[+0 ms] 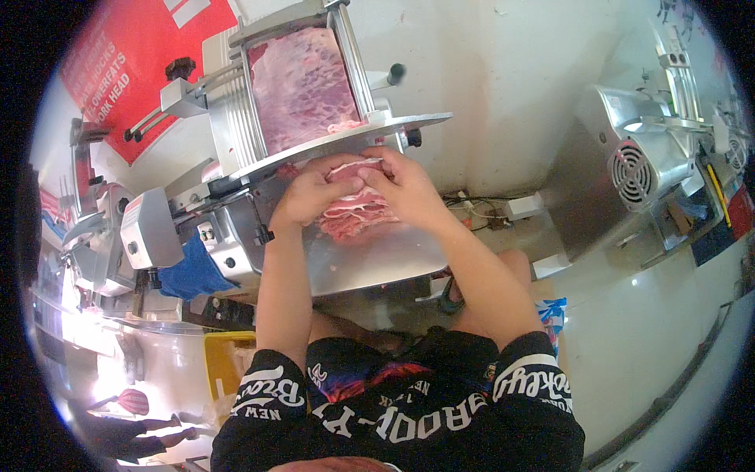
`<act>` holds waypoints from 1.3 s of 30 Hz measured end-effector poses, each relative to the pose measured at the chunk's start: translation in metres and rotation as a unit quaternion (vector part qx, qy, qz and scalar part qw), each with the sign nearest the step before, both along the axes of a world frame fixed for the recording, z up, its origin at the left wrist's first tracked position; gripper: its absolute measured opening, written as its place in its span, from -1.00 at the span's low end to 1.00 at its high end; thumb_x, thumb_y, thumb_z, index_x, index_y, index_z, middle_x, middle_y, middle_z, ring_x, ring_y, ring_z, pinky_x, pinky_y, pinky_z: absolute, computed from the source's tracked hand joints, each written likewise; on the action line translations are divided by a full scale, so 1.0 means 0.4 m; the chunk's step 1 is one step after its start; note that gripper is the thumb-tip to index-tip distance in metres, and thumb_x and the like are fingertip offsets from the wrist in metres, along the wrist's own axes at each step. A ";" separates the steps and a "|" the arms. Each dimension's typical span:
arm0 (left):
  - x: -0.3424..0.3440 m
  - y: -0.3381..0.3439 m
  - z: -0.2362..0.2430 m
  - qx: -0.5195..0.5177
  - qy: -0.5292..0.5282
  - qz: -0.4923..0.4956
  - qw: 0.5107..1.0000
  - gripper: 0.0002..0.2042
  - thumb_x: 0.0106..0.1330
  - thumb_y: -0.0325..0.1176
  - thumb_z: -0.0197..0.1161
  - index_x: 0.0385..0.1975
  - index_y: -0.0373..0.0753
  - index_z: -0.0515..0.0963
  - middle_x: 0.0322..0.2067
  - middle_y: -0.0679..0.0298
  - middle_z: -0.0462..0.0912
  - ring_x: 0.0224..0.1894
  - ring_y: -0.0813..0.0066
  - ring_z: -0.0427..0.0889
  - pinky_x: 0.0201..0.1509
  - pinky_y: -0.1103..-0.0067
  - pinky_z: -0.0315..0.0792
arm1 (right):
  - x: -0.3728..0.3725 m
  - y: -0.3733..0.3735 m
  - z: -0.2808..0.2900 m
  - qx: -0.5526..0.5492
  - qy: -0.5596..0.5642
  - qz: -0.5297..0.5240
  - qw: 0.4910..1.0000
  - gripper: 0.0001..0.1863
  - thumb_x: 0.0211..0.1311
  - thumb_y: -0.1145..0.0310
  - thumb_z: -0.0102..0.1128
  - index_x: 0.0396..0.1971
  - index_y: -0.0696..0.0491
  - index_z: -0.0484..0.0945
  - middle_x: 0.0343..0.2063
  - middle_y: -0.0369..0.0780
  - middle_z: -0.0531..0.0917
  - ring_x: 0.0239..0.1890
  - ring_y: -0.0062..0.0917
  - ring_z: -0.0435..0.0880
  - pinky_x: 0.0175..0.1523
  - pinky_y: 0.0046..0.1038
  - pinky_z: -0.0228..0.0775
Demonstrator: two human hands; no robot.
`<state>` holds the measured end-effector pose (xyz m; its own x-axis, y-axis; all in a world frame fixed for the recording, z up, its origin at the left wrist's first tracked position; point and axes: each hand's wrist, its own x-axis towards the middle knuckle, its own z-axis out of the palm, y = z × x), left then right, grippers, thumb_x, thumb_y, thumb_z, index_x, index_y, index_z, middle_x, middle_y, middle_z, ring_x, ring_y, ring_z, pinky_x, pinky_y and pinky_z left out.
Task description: The person sits on the floor and uses a meat slicer to cut a large piece of meat into thin slices. They repeatedly feed the meat through the slicer, collect the slices, and place them into a plastic bag.
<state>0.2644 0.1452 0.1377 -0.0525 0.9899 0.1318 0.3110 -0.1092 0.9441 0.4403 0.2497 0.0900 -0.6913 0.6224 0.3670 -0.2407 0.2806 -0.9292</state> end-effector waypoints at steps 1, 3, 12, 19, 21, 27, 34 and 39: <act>-0.020 -0.001 -0.001 0.004 0.054 0.027 0.998 -0.59 0.29 -0.30 0.43 0.09 -0.33 0.60 -0.04 0.27 0.68 -0.03 0.54 0.62 0.13 0.55 0.48 | -0.002 0.008 -0.002 0.011 -0.017 -0.015 1.000 -0.61 0.41 0.22 0.24 0.05 0.19 0.54 -0.30 -0.18 0.69 -0.25 -0.47 0.66 -0.06 -0.37 0.51; -0.079 -0.019 -0.033 0.017 0.143 0.062 0.988 -0.57 0.25 -0.26 0.46 0.10 -0.27 0.61 -0.15 0.24 0.70 -0.12 0.57 0.61 0.01 0.55 0.50 | -0.015 0.033 -0.024 0.033 -0.050 -0.042 0.997 -0.60 0.35 0.22 0.28 0.02 0.19 0.56 -0.30 -0.14 0.70 -0.28 -0.38 0.68 -0.08 -0.32 0.53; -0.067 -0.084 -0.165 0.163 0.309 0.262 0.899 -0.52 0.30 -0.22 0.35 0.20 -0.26 0.53 0.17 -0.01 0.53 0.21 -0.04 0.46 0.37 0.26 0.31 | 0.013 0.056 -0.115 0.274 -0.160 -0.253 0.914 -0.51 0.21 0.16 0.34 0.02 0.18 0.57 -0.06 0.06 0.58 0.00 0.03 0.57 0.12 -0.07 0.44; 0.062 -0.069 -0.257 0.084 0.461 0.192 0.862 -0.46 0.39 -0.20 0.17 0.31 -0.33 0.36 0.27 -0.06 0.40 0.30 -0.15 0.30 0.46 0.14 0.12 | 0.129 0.096 -0.216 -0.171 -0.190 -0.165 0.953 -0.29 0.29 -0.04 0.36 0.24 0.16 0.39 0.11 -0.07 0.56 0.12 -0.28 0.59 0.12 -0.22 0.46; 0.104 -0.054 -0.242 0.083 0.478 0.169 0.858 -0.45 0.40 -0.20 0.17 0.32 -0.36 0.33 0.28 -0.08 0.37 0.30 -0.17 0.29 0.46 0.13 0.12 | 0.163 0.095 -0.198 -0.323 -0.163 -0.073 0.929 -0.29 0.29 -0.07 0.36 0.25 0.09 0.39 0.11 -0.13 0.59 0.12 -0.37 0.60 0.11 -0.24 0.46; 0.355 0.059 -0.256 0.150 0.437 0.080 0.883 -0.38 0.37 -0.14 0.22 0.33 -0.39 0.29 0.29 -0.14 0.35 0.30 -0.19 0.27 0.44 0.07 0.12 | 0.346 0.038 -0.196 -0.434 0.027 -0.047 0.899 -0.52 0.34 0.05 0.32 0.15 -0.05 0.49 -0.03 -0.26 0.70 0.00 -0.49 0.69 0.09 -0.25 0.55; 0.650 0.055 -0.283 0.287 0.255 0.005 0.923 -0.32 0.33 -0.15 0.31 0.34 -0.38 0.24 0.36 -0.15 0.22 0.38 -0.19 0.21 0.47 0.05 0.07 | 0.796 -0.059 -0.122 -0.211 -0.020 -0.382 0.899 -0.46 0.16 0.20 0.47 0.11 0.06 0.52 -0.09 -0.25 0.71 -0.11 -0.46 0.73 0.02 -0.28 0.57; 0.904 0.057 -0.524 0.211 0.149 -0.129 0.957 -0.29 0.22 -0.13 0.42 0.29 -0.34 0.30 0.26 -0.09 0.37 0.30 -0.15 0.33 0.38 0.07 0.17 | 1.026 -0.232 -0.062 0.074 -0.270 -0.515 0.810 -0.34 0.05 0.19 0.48 0.16 0.12 0.49 -0.14 -0.05 0.72 -0.13 -0.21 0.75 -0.02 -0.27 0.58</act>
<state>0.6260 0.1680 -0.0719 0.2885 0.8197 0.4949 0.4702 -0.5715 0.6726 0.8508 0.1570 0.0651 0.0821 0.9483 0.3065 0.6225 0.1914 -0.7588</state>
